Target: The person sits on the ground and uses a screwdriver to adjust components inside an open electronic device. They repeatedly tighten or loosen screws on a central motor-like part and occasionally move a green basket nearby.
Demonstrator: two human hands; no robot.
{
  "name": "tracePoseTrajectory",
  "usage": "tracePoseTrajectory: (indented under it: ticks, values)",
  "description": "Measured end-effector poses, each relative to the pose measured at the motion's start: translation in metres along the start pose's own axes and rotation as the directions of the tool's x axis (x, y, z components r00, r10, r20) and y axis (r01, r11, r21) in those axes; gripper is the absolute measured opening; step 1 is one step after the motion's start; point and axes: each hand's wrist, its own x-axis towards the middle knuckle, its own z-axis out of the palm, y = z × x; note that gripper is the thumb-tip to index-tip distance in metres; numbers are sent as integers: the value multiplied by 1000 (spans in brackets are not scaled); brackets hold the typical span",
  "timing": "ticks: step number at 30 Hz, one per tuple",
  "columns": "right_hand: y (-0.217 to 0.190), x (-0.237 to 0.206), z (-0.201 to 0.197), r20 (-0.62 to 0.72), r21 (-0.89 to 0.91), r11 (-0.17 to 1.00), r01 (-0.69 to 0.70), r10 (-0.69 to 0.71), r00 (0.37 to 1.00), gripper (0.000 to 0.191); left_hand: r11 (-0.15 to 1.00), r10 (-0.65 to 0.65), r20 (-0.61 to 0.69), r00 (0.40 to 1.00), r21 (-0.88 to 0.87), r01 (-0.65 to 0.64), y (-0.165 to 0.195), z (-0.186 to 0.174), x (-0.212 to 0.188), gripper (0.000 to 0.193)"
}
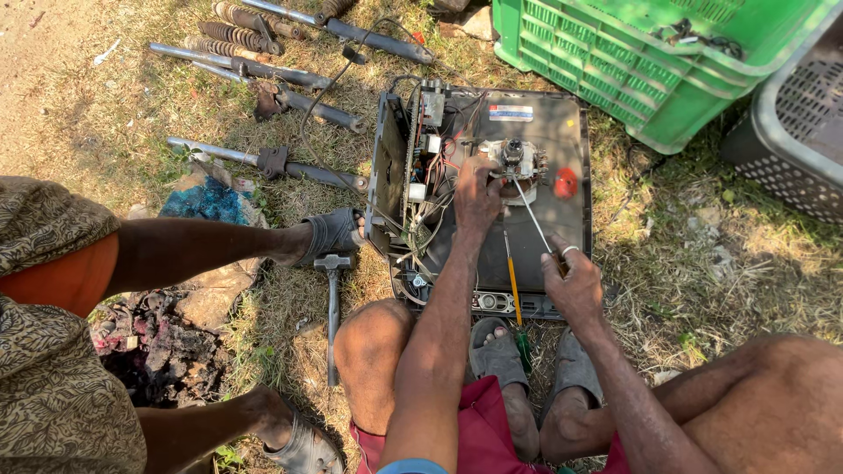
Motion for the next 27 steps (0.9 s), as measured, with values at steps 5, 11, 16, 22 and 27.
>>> tracePoseTrajectory:
  ticks: [5,11,16,22,27]
  values:
    - [-8,-1,0,5,13,999,-41,41,999,45,999,-16,-3,1000,32,16,4,-1,4,42]
    - [-23,4,-1,28,30,990,-137,137,990,46,997,5,-23,1000,80,-4,-2,9,3,34]
    - [-37,-1,2,52,36,976,-217,215,975,45,998,47,-14,999,37,-46,-2,7,-4,44]
    - [-50,-3,14,-50,42,989,-140,142,989,44,998,-52,66,996,42,49,2,0,-7,59]
    - [-55,2,19,-11,96,950,-296,298,954,44,997,-71,74,995,45,68,2,5,-8,57]
